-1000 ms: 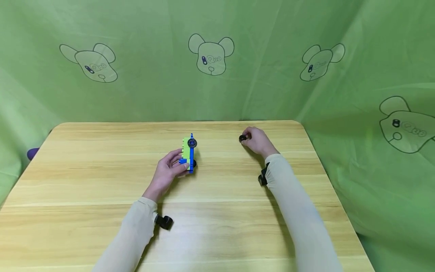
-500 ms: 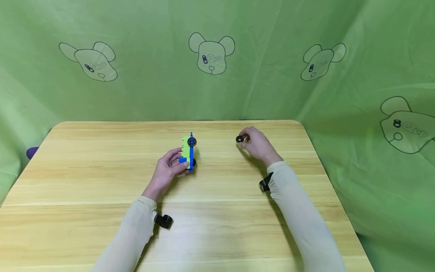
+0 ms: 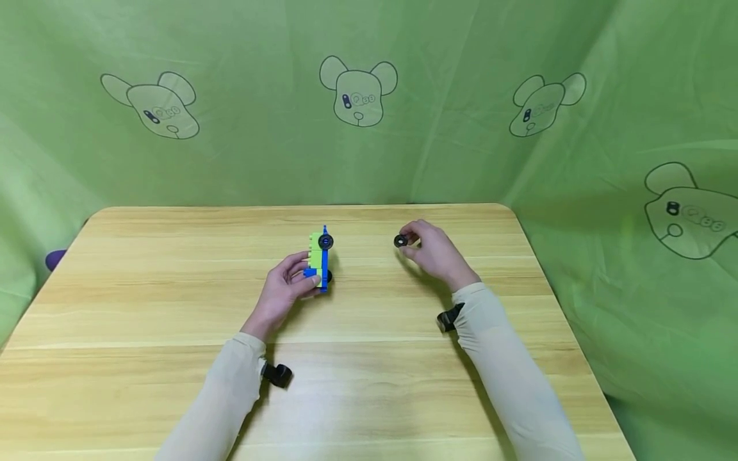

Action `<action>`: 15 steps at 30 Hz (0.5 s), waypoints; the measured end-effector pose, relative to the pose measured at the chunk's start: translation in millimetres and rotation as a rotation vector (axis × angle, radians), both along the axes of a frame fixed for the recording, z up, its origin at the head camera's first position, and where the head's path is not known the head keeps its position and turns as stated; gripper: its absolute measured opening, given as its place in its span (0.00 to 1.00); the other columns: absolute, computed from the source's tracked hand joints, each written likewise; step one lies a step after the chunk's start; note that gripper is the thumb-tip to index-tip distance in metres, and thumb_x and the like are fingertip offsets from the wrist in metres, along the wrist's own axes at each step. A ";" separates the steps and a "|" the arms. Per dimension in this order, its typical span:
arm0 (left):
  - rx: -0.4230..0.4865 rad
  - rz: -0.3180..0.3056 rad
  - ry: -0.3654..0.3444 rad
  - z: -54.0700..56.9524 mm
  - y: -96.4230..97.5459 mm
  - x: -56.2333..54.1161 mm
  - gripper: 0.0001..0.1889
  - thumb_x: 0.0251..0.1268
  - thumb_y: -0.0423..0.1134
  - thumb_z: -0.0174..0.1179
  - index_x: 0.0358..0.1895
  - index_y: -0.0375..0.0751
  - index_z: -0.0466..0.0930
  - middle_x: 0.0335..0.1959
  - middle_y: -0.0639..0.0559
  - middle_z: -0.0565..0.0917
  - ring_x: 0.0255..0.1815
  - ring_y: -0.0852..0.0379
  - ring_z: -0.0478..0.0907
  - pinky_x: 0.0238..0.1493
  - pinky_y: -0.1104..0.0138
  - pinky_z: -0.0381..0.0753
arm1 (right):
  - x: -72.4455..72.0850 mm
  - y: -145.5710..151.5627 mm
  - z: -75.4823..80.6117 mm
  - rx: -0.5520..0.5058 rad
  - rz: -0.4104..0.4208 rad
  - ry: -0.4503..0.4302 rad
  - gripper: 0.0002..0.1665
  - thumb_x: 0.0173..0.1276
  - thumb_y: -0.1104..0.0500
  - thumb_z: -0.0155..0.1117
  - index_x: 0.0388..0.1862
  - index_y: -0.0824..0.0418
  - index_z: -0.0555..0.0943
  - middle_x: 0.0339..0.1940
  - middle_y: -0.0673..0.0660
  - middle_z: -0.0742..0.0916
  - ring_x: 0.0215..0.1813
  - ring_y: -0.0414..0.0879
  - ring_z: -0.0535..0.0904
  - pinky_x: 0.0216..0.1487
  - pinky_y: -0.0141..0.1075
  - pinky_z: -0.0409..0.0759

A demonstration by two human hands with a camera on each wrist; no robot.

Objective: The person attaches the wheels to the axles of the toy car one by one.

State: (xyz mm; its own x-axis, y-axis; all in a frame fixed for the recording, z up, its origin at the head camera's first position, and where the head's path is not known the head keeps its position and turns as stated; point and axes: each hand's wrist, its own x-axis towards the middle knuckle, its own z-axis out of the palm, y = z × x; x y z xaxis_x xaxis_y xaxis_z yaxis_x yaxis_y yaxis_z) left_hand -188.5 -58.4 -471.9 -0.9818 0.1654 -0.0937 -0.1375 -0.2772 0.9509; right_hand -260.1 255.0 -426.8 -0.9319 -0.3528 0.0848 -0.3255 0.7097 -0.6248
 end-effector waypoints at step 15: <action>-0.003 -0.004 -0.015 1.8 0.4 2.0 0.32 0.60 0.20 0.63 0.69 0.36 0.66 0.55 0.37 0.75 0.47 0.47 0.80 0.48 0.55 0.84 | 21.7 -15.3 8.1 -0.045 0.039 0.030 0.18 0.64 0.64 0.69 0.52 0.66 0.79 0.44 0.56 0.82 0.47 0.51 0.77 0.51 0.50 0.79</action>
